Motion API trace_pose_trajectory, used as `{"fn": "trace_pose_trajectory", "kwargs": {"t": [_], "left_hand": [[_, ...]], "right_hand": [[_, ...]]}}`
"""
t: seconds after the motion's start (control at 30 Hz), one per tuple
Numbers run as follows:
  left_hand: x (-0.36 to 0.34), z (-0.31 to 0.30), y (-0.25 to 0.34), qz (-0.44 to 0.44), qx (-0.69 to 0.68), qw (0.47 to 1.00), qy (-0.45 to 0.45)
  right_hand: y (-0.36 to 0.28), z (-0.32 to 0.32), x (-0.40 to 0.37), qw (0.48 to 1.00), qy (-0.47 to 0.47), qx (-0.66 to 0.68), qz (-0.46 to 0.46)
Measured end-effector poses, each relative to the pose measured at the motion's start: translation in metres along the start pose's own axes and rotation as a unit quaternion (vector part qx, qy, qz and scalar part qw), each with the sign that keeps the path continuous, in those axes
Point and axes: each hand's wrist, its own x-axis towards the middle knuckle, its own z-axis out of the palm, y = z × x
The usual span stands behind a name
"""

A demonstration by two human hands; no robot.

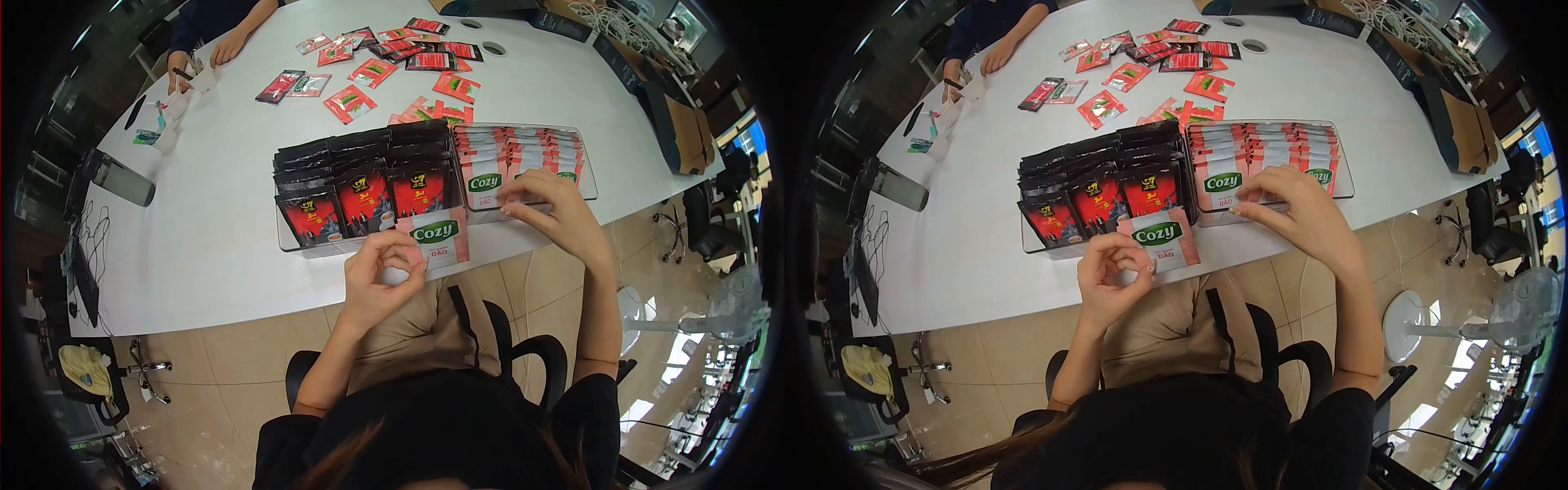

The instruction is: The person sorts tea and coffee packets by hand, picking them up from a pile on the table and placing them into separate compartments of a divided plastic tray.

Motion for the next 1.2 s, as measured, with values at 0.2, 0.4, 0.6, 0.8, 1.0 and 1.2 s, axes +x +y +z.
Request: {"fn": "trace_pose_trajectory", "kwargs": {"t": [0.2,0.4,0.6,0.8,1.0,1.2], "left_hand": [[-0.001,0.002,0.000,0.012,0.039,0.999,-0.025],[0.005,0.004,0.003,0.026,0.039,0.999,-0.020],[0.010,0.007,0.007,0.018,0.047,0.999,-0.010],[0.010,0.005,0.006,0.035,0.078,0.996,-0.006],[0.010,0.004,0.008,0.027,0.082,0.996,-0.005],[0.011,0.004,0.009,0.032,0.090,0.995,-0.005]], "right_hand": [[-0.048,0.028,0.000,0.979,0.137,0.010,-0.150],[-0.041,0.030,-0.004,0.979,0.118,0.006,-0.168],[0.000,-0.048,-0.029,0.962,0.259,-0.085,-0.032],[0.031,-0.043,-0.027,0.951,0.232,-0.199,-0.031],[0.013,-0.030,-0.028,0.988,0.109,-0.110,-0.004],[0.016,-0.017,-0.021,0.991,0.045,-0.116,0.048]]}}
